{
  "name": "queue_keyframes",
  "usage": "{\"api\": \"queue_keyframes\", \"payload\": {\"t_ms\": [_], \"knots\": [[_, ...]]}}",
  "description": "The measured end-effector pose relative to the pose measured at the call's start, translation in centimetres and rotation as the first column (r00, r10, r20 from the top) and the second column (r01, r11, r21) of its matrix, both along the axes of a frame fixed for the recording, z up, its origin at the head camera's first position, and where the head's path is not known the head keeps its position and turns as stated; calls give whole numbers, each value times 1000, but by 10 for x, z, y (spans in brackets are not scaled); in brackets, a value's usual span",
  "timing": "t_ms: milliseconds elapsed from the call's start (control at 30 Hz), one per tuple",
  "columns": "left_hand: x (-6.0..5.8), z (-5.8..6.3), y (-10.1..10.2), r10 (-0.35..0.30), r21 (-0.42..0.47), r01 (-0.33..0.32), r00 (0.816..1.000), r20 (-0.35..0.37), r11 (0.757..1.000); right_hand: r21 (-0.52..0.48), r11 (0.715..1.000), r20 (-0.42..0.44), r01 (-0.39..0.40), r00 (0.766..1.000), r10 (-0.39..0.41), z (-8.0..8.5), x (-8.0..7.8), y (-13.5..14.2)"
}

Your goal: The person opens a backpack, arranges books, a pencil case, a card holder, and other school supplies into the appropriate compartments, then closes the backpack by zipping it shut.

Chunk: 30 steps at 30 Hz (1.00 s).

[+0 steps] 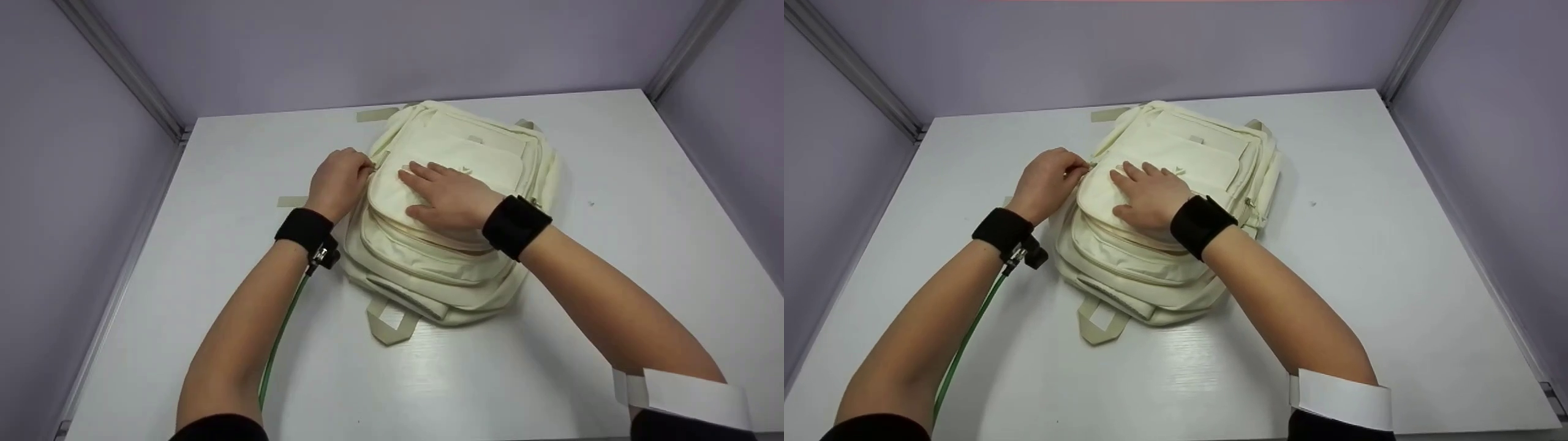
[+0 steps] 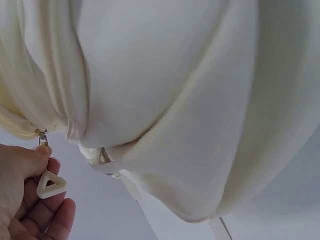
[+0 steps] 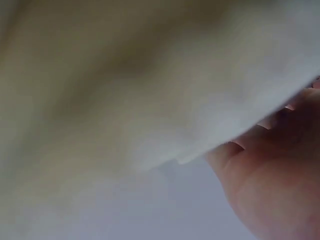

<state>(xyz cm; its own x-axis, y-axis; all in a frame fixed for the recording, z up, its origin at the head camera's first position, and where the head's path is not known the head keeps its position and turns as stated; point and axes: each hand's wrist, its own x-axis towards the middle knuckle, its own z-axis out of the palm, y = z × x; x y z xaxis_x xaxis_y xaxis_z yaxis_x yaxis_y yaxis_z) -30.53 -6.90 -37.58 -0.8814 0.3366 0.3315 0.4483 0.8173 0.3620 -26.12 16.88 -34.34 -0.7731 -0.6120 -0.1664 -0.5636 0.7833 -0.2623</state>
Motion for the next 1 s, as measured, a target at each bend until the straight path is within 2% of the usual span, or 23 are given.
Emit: {"api": "queue_keyframes", "payload": {"t_ms": [367, 633, 800, 1000], "knots": [[42, -3, -19, -81, -14, 80, 992, -93, 997, 7, 1000, -27, 18, 999, -18, -2, -1, 2], [70, -2, -22, -136, -24, 134, 982, -131, 991, 14, 1000, -38, 16, 999, -16, -2, 1, 1], [81, -1, -18, -173, -31, 171, 971, -164, 985, 16, 1000, -38, 25, 999, -25, -2, 2, 1], [84, -2, -13, -175, -21, 174, 967, -184, 985, 5, 1000, -64, 29, 998, -28, 0, 5, 5]]}}
